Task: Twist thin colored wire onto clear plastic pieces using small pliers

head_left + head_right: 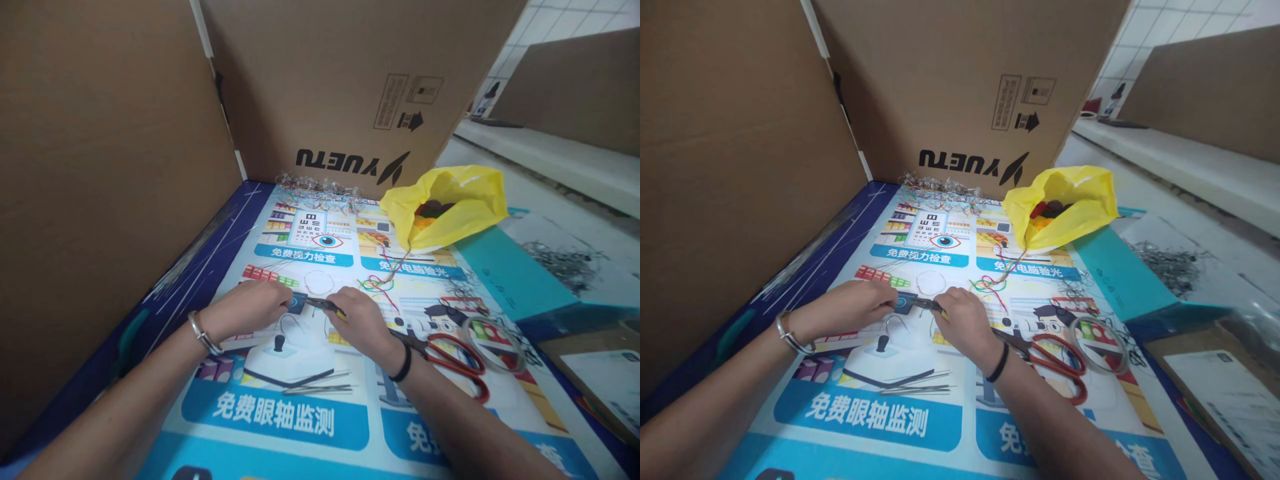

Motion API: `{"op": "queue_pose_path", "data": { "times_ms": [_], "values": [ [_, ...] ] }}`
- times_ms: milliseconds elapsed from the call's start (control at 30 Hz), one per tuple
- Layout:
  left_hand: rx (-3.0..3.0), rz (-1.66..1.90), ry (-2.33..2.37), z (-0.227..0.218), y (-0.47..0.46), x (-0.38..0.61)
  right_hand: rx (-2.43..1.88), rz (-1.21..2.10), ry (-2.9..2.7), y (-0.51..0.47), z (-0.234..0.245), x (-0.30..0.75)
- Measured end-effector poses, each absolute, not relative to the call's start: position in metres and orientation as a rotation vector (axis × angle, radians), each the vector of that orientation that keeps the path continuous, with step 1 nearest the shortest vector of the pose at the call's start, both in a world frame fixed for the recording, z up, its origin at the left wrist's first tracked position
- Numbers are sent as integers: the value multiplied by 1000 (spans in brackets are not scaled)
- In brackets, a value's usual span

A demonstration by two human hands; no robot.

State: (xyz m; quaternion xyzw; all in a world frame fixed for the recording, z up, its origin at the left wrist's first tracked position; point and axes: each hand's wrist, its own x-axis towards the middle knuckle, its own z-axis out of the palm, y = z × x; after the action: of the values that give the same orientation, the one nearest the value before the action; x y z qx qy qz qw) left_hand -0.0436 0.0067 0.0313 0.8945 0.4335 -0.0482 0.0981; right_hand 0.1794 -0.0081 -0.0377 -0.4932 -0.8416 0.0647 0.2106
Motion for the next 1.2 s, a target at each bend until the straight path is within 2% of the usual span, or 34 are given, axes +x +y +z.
{"op": "queue_pose_path", "data": {
  "times_ms": [400, 667, 767, 1000, 1200],
  "values": [
    [2788, -87, 1200, 11, 2, -38, -1380, 198, -2337, -9, -37, 179],
    [2696, -112, 1178, 26, 0, -35, -1332, 257, -2237, -8, -35, 181],
    [2682, -66, 1204, 31, -2, -32, -1291, 413, -2098, -11, -28, 178],
    [2710, 65, 1219, 21, -2, -25, -1219, 1043, -1896, -22, -20, 168],
    [2476, 434, 1184, 21, -4, -19, -1194, 1193, -1768, -20, -19, 169]
  ]
}}
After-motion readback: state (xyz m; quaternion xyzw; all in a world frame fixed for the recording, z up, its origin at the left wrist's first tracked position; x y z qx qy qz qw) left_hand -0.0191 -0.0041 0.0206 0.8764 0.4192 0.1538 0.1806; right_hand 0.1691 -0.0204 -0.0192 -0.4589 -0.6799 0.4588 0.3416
